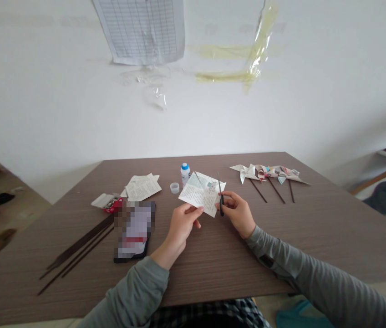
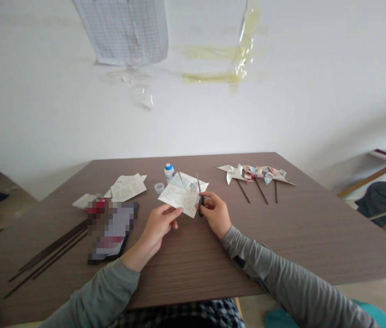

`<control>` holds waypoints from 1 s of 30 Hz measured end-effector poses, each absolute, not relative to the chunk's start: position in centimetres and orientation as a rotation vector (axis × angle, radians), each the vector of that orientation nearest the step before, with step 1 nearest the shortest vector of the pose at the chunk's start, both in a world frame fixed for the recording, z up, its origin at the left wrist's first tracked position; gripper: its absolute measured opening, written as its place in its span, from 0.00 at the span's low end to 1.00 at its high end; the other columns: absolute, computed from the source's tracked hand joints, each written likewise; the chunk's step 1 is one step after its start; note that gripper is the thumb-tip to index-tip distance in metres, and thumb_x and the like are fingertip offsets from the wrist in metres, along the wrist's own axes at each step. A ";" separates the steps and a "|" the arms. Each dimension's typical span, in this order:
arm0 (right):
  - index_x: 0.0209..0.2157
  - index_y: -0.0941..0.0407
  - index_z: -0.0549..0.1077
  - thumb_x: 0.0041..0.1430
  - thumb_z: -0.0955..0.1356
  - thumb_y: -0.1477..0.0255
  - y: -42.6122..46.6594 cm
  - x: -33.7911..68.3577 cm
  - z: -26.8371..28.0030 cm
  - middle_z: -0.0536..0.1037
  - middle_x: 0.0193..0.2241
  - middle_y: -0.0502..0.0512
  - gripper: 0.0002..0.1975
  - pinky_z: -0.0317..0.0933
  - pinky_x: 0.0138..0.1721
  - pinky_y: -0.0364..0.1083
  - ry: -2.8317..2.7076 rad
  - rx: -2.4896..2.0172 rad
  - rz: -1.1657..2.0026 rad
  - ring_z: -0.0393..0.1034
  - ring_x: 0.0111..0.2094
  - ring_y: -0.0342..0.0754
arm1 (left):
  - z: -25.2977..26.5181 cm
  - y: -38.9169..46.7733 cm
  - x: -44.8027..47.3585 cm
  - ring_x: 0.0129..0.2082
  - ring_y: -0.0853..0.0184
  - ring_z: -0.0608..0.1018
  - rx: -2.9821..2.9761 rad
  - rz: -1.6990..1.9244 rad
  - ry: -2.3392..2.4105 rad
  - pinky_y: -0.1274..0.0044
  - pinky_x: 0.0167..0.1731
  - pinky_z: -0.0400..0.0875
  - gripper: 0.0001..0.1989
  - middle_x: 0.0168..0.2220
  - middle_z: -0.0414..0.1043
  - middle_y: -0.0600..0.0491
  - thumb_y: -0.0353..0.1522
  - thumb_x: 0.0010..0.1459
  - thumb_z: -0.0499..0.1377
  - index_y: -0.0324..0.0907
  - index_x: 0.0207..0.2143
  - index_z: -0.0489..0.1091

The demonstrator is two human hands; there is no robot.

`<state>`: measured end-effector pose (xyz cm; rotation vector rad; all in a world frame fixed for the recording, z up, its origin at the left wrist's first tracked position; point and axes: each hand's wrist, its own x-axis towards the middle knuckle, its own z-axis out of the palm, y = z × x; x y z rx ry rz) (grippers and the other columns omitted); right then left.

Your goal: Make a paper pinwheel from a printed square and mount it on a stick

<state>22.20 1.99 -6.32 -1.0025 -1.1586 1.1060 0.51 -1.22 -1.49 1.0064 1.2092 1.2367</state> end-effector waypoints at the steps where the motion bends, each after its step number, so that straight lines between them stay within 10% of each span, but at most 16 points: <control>1: 0.48 0.50 0.87 0.47 0.92 0.53 1.9 22.1 -6.3 0.89 0.29 0.50 0.31 0.75 0.35 0.51 -1.162 -1.000 1.110 0.81 0.31 0.54 | -1.5 -1.2 0.5 0.20 0.71 0.76 1.012 1.237 1.220 0.80 0.18 0.60 0.10 0.37 0.94 0.45 0.35 0.51 0.83 0.42 0.33 0.91; 30: 0.51 0.49 0.84 0.53 0.90 0.47 1.4 21.6 -6.3 0.88 0.31 0.51 0.33 0.79 0.40 0.55 -1.245 -1.010 1.124 0.86 0.36 0.59 | -1.0 -1.2 0.7 0.18 0.72 0.73 1.040 1.272 1.292 0.78 0.20 0.66 0.09 0.30 0.89 0.51 0.31 0.53 0.84 0.41 0.32 0.89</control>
